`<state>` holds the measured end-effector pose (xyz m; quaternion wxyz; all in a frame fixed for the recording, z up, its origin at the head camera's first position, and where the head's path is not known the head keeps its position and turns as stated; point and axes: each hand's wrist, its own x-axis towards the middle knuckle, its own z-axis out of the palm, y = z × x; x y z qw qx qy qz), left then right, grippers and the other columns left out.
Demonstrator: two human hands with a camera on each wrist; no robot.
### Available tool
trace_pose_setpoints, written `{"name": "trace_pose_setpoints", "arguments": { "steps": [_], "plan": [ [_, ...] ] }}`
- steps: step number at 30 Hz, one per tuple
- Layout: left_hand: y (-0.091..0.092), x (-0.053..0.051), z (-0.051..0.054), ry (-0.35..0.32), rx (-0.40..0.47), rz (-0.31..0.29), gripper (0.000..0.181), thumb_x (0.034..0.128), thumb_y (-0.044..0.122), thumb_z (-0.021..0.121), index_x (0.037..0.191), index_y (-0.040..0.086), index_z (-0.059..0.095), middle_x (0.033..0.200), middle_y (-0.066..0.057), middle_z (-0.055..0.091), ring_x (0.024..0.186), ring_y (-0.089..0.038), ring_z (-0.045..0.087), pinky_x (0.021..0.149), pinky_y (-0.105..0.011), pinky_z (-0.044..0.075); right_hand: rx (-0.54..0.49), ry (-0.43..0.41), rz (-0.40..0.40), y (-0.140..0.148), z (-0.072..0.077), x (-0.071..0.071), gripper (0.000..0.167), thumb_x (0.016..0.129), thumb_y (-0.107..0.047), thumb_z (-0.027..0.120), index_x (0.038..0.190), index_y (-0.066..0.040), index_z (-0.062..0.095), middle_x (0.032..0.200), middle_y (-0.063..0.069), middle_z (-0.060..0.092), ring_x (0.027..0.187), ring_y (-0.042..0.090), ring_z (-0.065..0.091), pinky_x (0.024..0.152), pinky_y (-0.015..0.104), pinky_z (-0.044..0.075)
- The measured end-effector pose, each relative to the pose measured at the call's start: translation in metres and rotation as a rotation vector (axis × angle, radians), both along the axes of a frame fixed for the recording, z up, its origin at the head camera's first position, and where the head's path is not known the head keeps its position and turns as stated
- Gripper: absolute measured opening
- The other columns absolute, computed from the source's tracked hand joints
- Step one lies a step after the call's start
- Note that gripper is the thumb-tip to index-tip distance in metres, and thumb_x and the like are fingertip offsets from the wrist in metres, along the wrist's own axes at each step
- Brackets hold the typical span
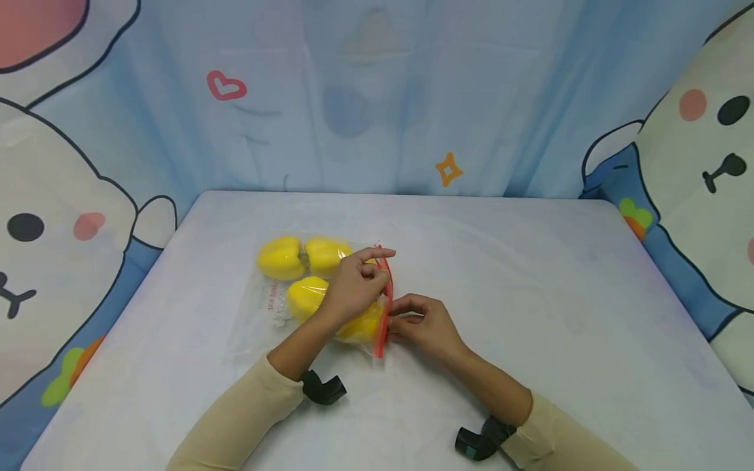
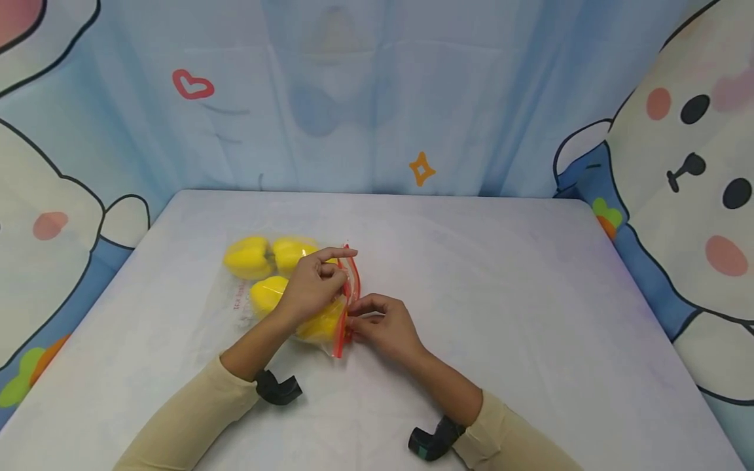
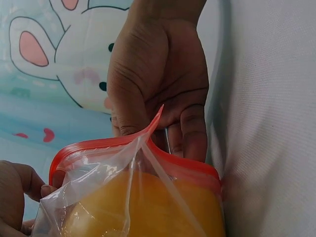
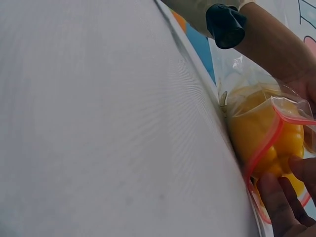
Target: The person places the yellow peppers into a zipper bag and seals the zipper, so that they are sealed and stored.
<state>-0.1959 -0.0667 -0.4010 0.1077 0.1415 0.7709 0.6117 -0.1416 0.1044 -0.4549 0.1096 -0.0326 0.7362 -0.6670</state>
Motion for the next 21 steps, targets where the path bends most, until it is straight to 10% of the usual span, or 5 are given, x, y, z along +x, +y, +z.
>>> {"name": "trace_pose_setpoints", "arguments": {
  "steps": [7, 21],
  "plan": [
    [-0.004, -0.003, 0.003, 0.019, -0.064, -0.037, 0.042, 0.0878, 0.013, 0.053, 0.128, 0.025, 0.062, 0.052, 0.000, 0.044, 0.042, -0.014, 0.027, 0.041, -0.023, 0.023, 0.085, 0.001, -0.030, 0.009, 0.003, -0.005, 0.026, 0.089, -0.012, 0.069, 0.111, 0.004, 0.068, 0.107, 0.018, 0.070, 0.086, 0.024, 0.074, 0.069, 0.038, 0.061],
    [-0.025, -0.011, 0.029, 0.090, -0.467, -0.118, 0.053, 0.0974, 0.027, 0.050, 0.149, 0.021, 0.040, 0.071, 0.003, 0.070, 0.046, -0.016, 0.039, 0.044, -0.024, 0.034, 0.059, -0.025, -0.091, 0.019, -0.008, -0.021, 0.030, 0.095, -0.017, 0.064, 0.119, 0.001, 0.063, 0.106, 0.020, 0.068, 0.072, 0.015, 0.069, 0.061, 0.034, 0.060]
  ]
}}
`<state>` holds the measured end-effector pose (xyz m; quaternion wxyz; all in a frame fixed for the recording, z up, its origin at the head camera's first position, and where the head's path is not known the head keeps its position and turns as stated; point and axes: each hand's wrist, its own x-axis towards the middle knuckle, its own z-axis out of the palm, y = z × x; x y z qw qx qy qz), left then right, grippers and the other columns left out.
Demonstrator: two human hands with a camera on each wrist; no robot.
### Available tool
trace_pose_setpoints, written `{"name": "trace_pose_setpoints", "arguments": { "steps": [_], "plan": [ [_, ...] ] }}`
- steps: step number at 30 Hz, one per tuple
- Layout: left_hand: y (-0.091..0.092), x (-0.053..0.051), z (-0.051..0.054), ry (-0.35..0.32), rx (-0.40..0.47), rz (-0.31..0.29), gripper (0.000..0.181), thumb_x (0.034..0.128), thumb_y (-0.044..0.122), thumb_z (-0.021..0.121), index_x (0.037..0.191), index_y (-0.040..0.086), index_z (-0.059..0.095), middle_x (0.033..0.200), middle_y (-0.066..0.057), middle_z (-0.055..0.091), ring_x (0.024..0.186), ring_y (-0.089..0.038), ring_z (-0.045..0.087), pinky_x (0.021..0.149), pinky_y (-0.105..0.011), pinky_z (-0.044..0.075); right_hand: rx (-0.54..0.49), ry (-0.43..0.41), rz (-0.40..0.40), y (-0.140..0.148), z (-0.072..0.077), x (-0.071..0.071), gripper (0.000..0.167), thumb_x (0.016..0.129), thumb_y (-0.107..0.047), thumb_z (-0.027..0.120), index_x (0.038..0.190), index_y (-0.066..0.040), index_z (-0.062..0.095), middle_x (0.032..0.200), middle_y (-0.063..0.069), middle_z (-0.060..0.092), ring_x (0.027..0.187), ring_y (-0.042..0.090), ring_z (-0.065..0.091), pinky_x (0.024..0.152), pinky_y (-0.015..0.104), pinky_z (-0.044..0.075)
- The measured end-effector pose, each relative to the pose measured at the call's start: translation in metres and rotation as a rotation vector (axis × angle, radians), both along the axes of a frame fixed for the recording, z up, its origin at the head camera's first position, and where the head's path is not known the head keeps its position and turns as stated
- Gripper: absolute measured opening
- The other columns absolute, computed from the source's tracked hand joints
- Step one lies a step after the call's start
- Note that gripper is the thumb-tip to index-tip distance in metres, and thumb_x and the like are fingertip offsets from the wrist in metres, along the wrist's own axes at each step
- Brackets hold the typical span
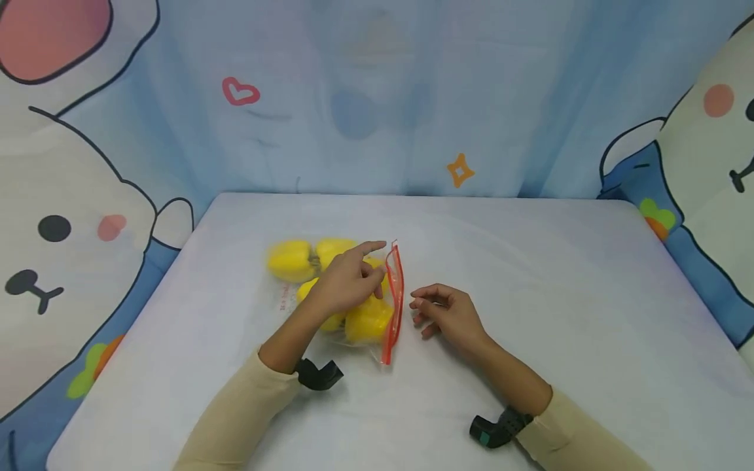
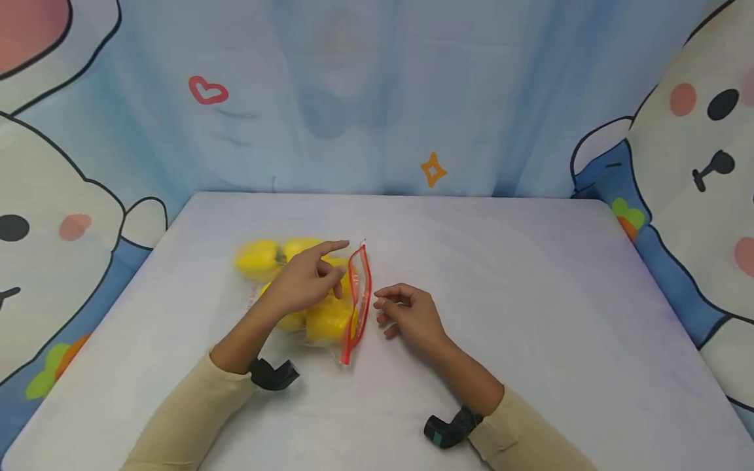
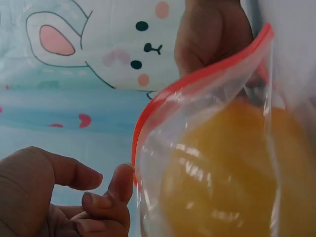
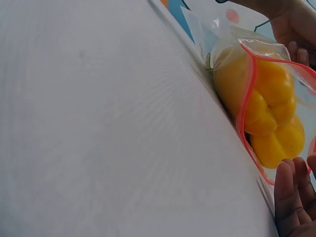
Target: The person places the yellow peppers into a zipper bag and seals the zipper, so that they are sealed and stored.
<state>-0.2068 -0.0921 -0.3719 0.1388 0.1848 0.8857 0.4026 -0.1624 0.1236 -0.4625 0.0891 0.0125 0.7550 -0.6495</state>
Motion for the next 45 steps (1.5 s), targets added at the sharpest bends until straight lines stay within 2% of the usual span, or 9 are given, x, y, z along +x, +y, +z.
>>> {"name": "trace_pose_setpoints", "arguments": {
  "steps": [5, 11, 14, 17, 20, 25, 30, 40, 45],
  "plan": [
    [-0.005, -0.023, 0.015, 0.109, -0.080, -0.071, 0.044, 0.0977, 0.025, 0.052, 0.141, 0.018, 0.052, 0.094, -0.001, 0.071, 0.064, -0.017, 0.056, 0.058, -0.026, 0.048, 0.023, 0.006, 0.004, 0.007, -0.001, 0.001, 0.030, 0.095, -0.019, 0.063, 0.119, 0.000, 0.063, 0.106, 0.020, 0.068, 0.072, 0.015, 0.068, 0.059, 0.034, 0.060],
    [0.001, -0.073, 0.027, 0.141, -0.271, -0.247, 0.042, 0.0970, 0.027, 0.054, 0.137, 0.015, 0.057, 0.118, -0.006, 0.068, 0.101, -0.020, 0.063, 0.086, -0.033, 0.053, 0.058, 0.011, 0.024, 0.008, -0.002, 0.002, 0.031, 0.095, -0.020, 0.063, 0.119, 0.000, 0.063, 0.105, 0.020, 0.068, 0.071, 0.015, 0.067, 0.058, 0.031, 0.059],
    [0.007, -0.097, 0.025, 0.105, -0.407, -0.345, 0.046, 0.0960, 0.030, 0.055, 0.138, 0.012, 0.056, 0.126, -0.009, 0.066, 0.111, -0.022, 0.063, 0.096, -0.036, 0.052, 0.066, 0.014, 0.046, 0.004, -0.004, 0.001, 0.030, 0.096, -0.019, 0.063, 0.118, 0.000, 0.063, 0.104, 0.021, 0.068, 0.070, 0.016, 0.066, 0.059, 0.031, 0.059],
    [0.018, -0.114, 0.021, 0.055, -0.511, -0.425, 0.048, 0.0965, 0.030, 0.054, 0.140, 0.009, 0.054, 0.134, -0.011, 0.062, 0.120, -0.023, 0.060, 0.104, -0.037, 0.048, 0.067, 0.023, 0.065, 0.002, -0.005, 0.000, 0.027, 0.096, -0.017, 0.062, 0.117, 0.000, 0.064, 0.102, 0.022, 0.068, 0.069, 0.016, 0.066, 0.058, 0.031, 0.059],
    [0.029, -0.125, 0.014, 0.026, -0.576, -0.466, 0.049, 0.0980, 0.028, 0.051, 0.142, 0.007, 0.051, 0.140, -0.012, 0.056, 0.127, -0.024, 0.056, 0.109, -0.039, 0.044, 0.072, 0.039, 0.080, 0.001, -0.006, 0.000, 0.026, 0.095, -0.017, 0.062, 0.115, -0.001, 0.065, 0.101, 0.022, 0.068, 0.068, 0.017, 0.066, 0.057, 0.030, 0.059],
    [0.041, -0.137, 0.000, 0.043, -0.663, -0.530, 0.041, 0.0991, 0.026, 0.048, 0.135, 0.007, 0.058, 0.140, -0.009, 0.055, 0.125, -0.022, 0.053, 0.112, -0.037, 0.041, 0.066, 0.062, 0.092, 0.001, -0.005, 0.002, 0.024, 0.096, -0.015, 0.061, 0.115, -0.001, 0.066, 0.099, 0.022, 0.068, 0.066, 0.016, 0.066, 0.056, 0.031, 0.058],
    [0.047, -0.141, -0.004, 0.045, -0.642, -0.569, 0.036, 0.0995, 0.024, 0.049, 0.128, 0.007, 0.063, 0.133, -0.009, 0.059, 0.117, -0.021, 0.055, 0.107, -0.035, 0.044, 0.069, 0.072, 0.102, 0.005, -0.003, 0.003, 0.024, 0.097, -0.014, 0.060, 0.115, 0.000, 0.065, 0.099, 0.024, 0.068, 0.066, 0.015, 0.066, 0.055, 0.030, 0.058],
    [0.036, -0.151, -0.007, 0.015, -0.382, -0.506, 0.023, 0.0992, 0.026, 0.055, 0.104, 0.008, 0.069, 0.103, -0.005, 0.072, 0.091, -0.015, 0.061, 0.083, -0.026, 0.051, 0.091, 0.088, 0.100, 0.006, -0.003, 0.004, 0.024, 0.097, -0.016, 0.060, 0.114, 0.000, 0.065, 0.098, 0.024, 0.069, 0.066, 0.015, 0.066, 0.055, 0.030, 0.058],
    [0.031, -0.153, -0.012, 0.005, -0.311, -0.474, 0.023, 0.0979, 0.028, 0.058, 0.100, 0.009, 0.071, 0.097, -0.004, 0.073, 0.088, -0.015, 0.063, 0.081, -0.025, 0.053, 0.074, 0.079, 0.079, 0.003, -0.002, 0.004, 0.026, 0.097, -0.017, 0.061, 0.116, 0.000, 0.064, 0.100, 0.024, 0.068, 0.066, 0.017, 0.066, 0.056, 0.031, 0.059]
  ]
}}
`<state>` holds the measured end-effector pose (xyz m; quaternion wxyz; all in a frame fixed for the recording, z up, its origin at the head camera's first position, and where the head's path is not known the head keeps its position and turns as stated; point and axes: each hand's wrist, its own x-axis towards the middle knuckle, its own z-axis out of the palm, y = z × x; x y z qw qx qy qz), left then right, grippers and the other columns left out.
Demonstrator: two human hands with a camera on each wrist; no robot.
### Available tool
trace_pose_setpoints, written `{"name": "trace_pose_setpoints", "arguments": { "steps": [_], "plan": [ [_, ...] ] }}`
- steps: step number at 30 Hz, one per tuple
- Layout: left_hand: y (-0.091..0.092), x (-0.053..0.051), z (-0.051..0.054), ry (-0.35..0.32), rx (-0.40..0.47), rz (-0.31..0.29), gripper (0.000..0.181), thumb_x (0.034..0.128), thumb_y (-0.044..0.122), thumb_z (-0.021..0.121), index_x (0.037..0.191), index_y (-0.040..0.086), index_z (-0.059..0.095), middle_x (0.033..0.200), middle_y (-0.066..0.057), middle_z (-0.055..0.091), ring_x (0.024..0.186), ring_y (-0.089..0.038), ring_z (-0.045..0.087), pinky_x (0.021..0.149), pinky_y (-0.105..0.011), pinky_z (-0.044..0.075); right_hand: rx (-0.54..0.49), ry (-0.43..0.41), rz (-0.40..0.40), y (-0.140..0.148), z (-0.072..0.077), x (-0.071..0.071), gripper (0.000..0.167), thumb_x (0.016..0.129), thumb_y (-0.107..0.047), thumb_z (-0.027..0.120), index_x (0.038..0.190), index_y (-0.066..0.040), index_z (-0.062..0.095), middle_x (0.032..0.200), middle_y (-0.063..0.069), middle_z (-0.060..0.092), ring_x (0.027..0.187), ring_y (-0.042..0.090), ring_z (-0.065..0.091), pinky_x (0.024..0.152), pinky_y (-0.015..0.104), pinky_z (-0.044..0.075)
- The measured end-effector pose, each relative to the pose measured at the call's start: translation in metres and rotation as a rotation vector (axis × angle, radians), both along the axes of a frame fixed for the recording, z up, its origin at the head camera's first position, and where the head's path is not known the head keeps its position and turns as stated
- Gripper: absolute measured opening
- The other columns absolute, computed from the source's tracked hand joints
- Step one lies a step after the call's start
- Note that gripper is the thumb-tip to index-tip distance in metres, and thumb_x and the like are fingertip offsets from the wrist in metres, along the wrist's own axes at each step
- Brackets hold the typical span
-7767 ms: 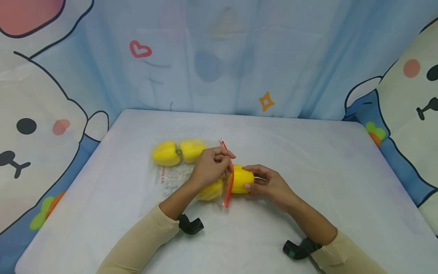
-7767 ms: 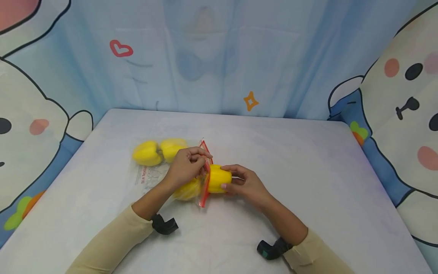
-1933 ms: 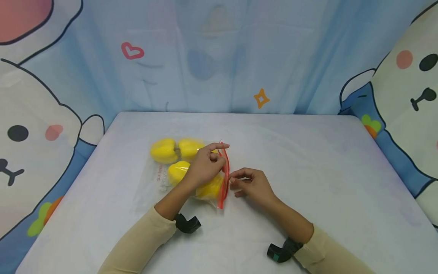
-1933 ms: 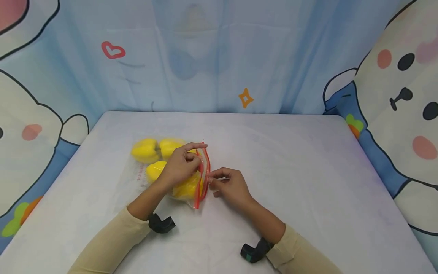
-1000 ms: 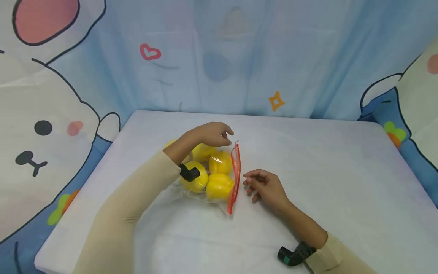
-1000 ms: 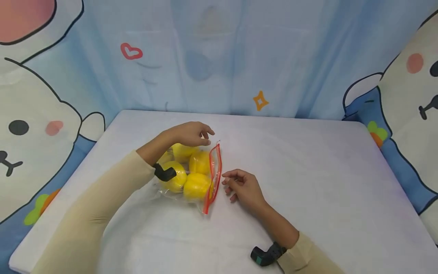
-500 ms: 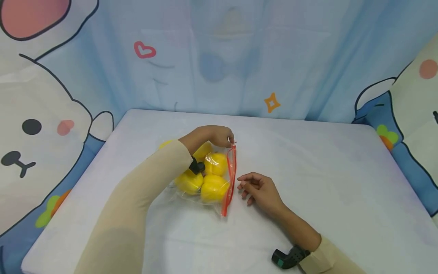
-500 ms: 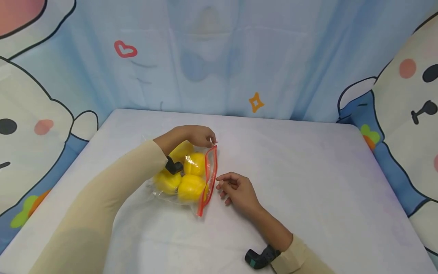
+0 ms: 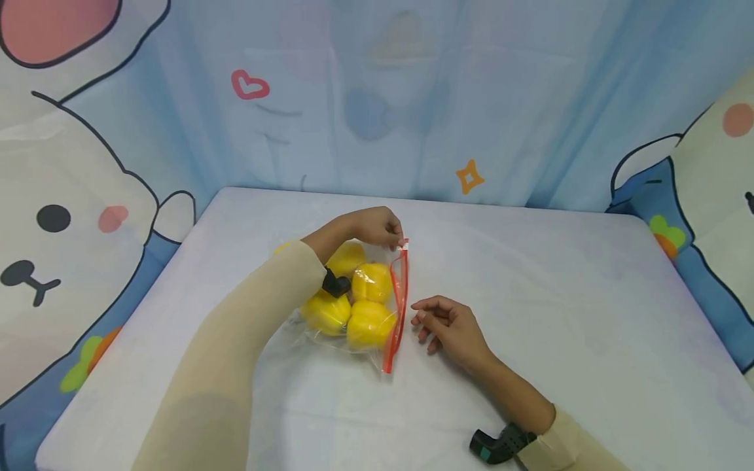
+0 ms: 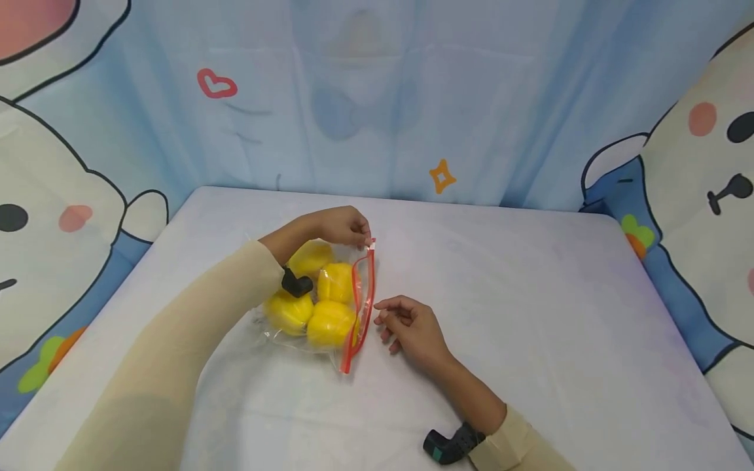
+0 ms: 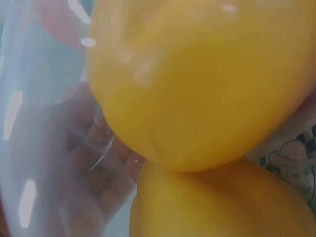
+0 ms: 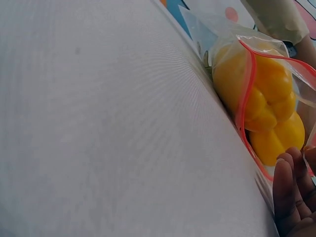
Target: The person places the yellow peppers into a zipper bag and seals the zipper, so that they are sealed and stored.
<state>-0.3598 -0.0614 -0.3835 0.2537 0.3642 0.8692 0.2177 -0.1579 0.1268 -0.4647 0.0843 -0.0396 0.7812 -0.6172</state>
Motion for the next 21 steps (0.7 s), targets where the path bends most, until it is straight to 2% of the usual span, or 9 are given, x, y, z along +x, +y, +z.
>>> {"name": "trace_pose_setpoints", "arguments": {
  "steps": [4, 8, 11, 16, 19, 21],
  "plan": [
    [-0.002, 0.003, 0.000, -0.034, 0.003, 0.023, 0.023, 0.0986, 0.025, 0.056, 0.104, 0.008, 0.071, 0.099, -0.006, 0.073, 0.090, -0.017, 0.064, 0.084, -0.026, 0.054, -0.050, -0.076, -0.063, -0.003, 0.005, -0.003, 0.030, 0.097, -0.018, 0.059, 0.122, -0.001, 0.061, 0.107, 0.022, 0.067, 0.067, 0.017, 0.065, 0.061, 0.032, 0.060],
    [-0.002, 0.004, 0.004, -0.043, 0.006, 0.030, 0.023, 0.0998, 0.022, 0.054, 0.105, 0.006, 0.070, 0.101, -0.008, 0.073, 0.091, -0.019, 0.066, 0.085, -0.028, 0.055, -0.060, -0.132, -0.150, -0.003, 0.016, -0.020, 0.034, 0.098, -0.020, 0.058, 0.129, -0.005, 0.059, 0.116, 0.019, 0.064, 0.068, 0.015, 0.065, 0.065, 0.031, 0.060],
    [0.000, 0.004, 0.007, -0.049, 0.005, 0.034, 0.024, 0.0999, 0.022, 0.054, 0.106, 0.006, 0.071, 0.101, -0.008, 0.073, 0.093, -0.020, 0.067, 0.086, -0.030, 0.055, 0.007, -0.080, -0.160, 0.000, 0.024, -0.040, 0.036, 0.097, -0.024, 0.060, 0.130, -0.009, 0.059, 0.122, 0.015, 0.061, 0.074, 0.017, 0.065, 0.065, 0.029, 0.060],
    [0.001, 0.005, 0.007, -0.053, 0.001, 0.065, 0.025, 0.0991, 0.023, 0.054, 0.104, 0.007, 0.072, 0.100, -0.006, 0.074, 0.092, -0.019, 0.067, 0.084, -0.030, 0.055, 0.170, 0.094, -0.095, 0.001, 0.030, -0.077, 0.035, 0.097, -0.031, 0.060, 0.128, -0.014, 0.062, 0.125, 0.011, 0.060, 0.087, 0.029, 0.065, 0.064, 0.028, 0.060],
    [0.002, 0.004, 0.005, -0.051, -0.001, 0.087, 0.025, 0.0980, 0.024, 0.054, 0.101, 0.007, 0.073, 0.096, -0.005, 0.074, 0.088, -0.018, 0.066, 0.081, -0.029, 0.056, 0.228, 0.143, -0.063, -0.001, 0.030, -0.093, 0.032, 0.097, -0.031, 0.060, 0.125, -0.016, 0.064, 0.123, 0.011, 0.062, 0.090, 0.032, 0.064, 0.063, 0.026, 0.059],
    [0.002, 0.003, 0.004, -0.051, 0.005, 0.100, 0.025, 0.0972, 0.023, 0.055, 0.099, 0.007, 0.074, 0.094, -0.005, 0.073, 0.086, -0.018, 0.065, 0.079, -0.028, 0.056, 0.224, 0.165, -0.047, -0.002, 0.030, -0.102, 0.030, 0.097, -0.030, 0.061, 0.123, -0.016, 0.066, 0.120, 0.011, 0.064, 0.091, 0.033, 0.064, 0.062, 0.025, 0.058]
  ]
}}
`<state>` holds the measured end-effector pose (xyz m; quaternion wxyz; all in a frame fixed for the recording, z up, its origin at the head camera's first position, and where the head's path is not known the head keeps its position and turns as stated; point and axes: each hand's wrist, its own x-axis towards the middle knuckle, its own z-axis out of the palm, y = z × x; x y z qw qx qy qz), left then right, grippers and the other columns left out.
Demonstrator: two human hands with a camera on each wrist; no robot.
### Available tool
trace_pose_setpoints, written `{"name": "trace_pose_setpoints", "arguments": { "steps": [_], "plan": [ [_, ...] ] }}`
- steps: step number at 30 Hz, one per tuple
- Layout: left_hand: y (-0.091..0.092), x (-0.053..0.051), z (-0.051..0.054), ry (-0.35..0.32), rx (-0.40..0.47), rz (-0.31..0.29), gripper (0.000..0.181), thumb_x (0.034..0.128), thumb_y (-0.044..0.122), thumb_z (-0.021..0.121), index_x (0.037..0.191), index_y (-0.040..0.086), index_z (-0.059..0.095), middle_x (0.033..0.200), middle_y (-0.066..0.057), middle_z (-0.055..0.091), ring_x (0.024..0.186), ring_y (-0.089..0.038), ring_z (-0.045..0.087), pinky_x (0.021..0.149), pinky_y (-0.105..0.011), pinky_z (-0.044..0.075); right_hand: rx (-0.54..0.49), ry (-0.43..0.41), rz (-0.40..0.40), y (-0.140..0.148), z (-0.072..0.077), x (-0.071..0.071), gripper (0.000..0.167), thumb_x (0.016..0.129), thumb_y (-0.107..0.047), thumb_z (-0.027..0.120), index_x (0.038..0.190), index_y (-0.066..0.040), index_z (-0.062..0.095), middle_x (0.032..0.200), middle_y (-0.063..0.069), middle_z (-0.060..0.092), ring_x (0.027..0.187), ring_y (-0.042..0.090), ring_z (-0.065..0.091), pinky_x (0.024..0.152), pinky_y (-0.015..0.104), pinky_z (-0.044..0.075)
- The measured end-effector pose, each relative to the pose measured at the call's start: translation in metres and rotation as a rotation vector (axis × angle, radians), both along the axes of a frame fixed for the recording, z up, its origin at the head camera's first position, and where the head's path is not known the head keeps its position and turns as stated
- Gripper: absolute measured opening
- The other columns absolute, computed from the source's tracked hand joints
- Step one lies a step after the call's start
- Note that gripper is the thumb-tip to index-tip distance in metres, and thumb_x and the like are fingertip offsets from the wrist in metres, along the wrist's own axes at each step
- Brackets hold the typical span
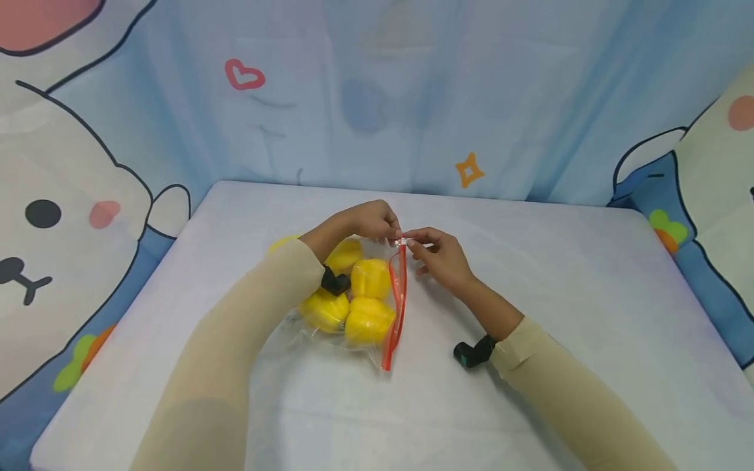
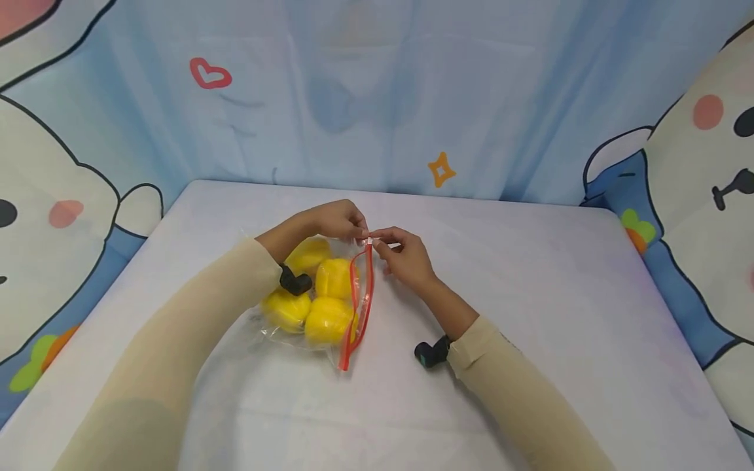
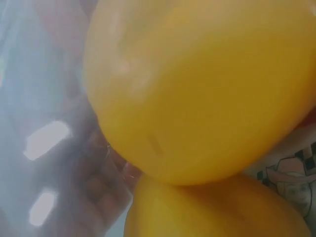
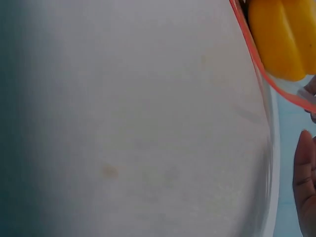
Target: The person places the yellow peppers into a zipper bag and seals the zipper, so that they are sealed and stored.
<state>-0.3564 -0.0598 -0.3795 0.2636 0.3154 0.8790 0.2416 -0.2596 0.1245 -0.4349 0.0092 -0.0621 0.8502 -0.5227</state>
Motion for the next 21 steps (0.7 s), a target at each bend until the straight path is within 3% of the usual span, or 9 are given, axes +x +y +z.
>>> {"name": "trace_pose_setpoints", "arguments": {
  "steps": [5, 12, 21],
  "plan": [
    [-0.001, -0.001, -0.004, -0.025, 0.009, 0.047, 0.025, 0.0964, 0.021, 0.055, 0.100, 0.005, 0.073, 0.091, -0.005, 0.072, 0.082, -0.016, 0.063, 0.076, -0.025, 0.055, -0.031, 0.046, -0.003, -0.006, -0.001, -0.011, 0.030, 0.094, -0.029, 0.065, 0.115, -0.008, 0.068, 0.110, 0.014, 0.069, 0.090, 0.036, 0.067, 0.061, 0.026, 0.058],
    [-0.001, 0.002, -0.002, -0.108, 0.032, 0.148, 0.024, 0.0969, 0.017, 0.054, 0.103, 0.001, 0.071, 0.087, -0.007, 0.070, 0.076, -0.014, 0.062, 0.073, -0.024, 0.057, -0.076, -0.026, -0.078, -0.014, 0.001, -0.016, 0.040, 0.087, -0.039, 0.072, 0.111, -0.007, 0.070, 0.104, 0.015, 0.072, 0.085, 0.030, 0.071, 0.064, 0.027, 0.060],
    [-0.001, 0.006, -0.001, -0.077, 0.023, 0.166, 0.022, 0.0960, 0.016, 0.054, 0.098, 0.001, 0.071, 0.080, -0.003, 0.067, 0.070, -0.013, 0.057, 0.066, -0.021, 0.051, -0.174, -0.118, -0.083, -0.019, 0.007, -0.018, 0.034, 0.089, -0.027, 0.071, 0.110, 0.001, 0.069, 0.103, 0.017, 0.071, 0.073, 0.010, 0.071, 0.071, 0.029, 0.061]
  ]
}}
